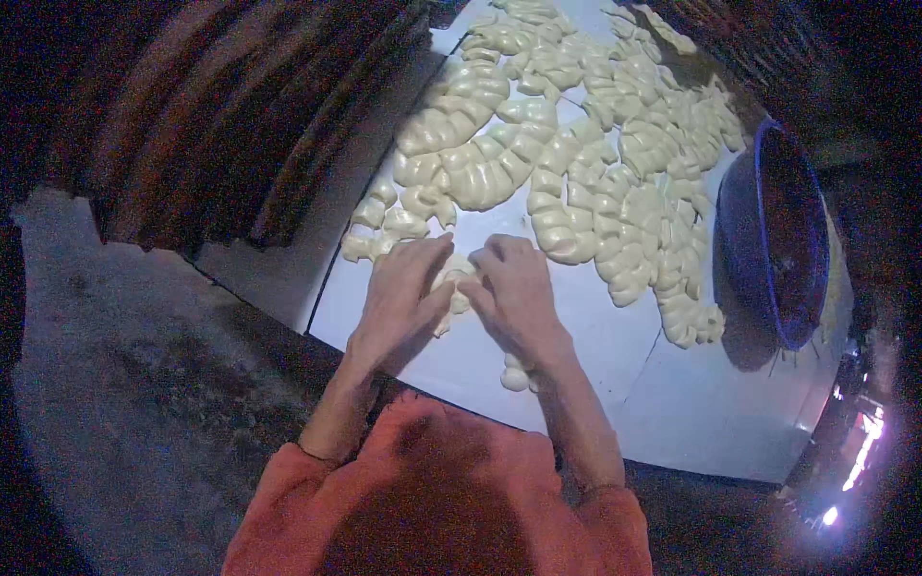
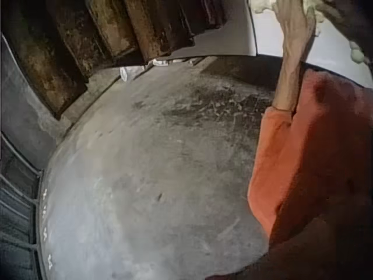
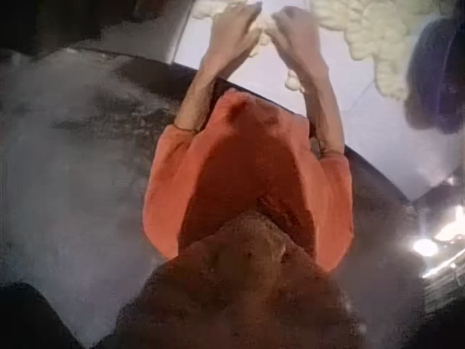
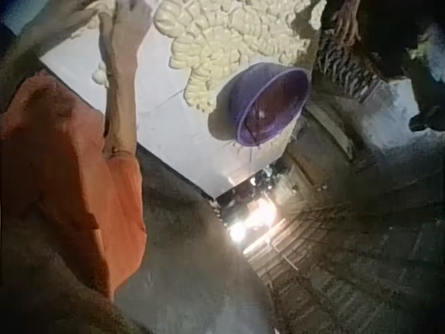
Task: The person shapes dough pieces and places them into metal baking tins. The person takes pieces of dough from a large pile on a table, rolls them into rounded shapes, and arranges them inside several metal tins stacked together.
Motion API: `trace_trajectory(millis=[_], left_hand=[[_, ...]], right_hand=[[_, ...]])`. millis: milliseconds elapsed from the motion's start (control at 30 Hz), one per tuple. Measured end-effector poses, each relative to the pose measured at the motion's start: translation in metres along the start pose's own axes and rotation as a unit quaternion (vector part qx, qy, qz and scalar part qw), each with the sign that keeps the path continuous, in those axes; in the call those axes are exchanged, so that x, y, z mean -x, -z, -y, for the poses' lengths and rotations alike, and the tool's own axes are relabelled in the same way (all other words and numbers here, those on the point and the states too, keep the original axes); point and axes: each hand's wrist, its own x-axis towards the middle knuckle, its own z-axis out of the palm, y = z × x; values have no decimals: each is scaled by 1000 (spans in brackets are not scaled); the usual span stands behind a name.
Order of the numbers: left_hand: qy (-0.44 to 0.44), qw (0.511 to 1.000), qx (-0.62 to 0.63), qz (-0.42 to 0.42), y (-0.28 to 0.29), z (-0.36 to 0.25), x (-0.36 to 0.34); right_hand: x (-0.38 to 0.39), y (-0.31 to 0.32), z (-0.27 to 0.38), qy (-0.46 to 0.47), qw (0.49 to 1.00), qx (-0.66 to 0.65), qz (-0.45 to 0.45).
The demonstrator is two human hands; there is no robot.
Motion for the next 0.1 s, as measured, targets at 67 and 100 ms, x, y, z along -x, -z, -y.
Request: trace_trajectory(millis=[67,100], left_hand=[[3,1000,-6,16,2,-5,-4],[5,1000,-18,14,4,-8,-4]], right_hand=[[-4,-4,5,-53,995,-57,61],[-8,3,9,-88,987,-83,104]])
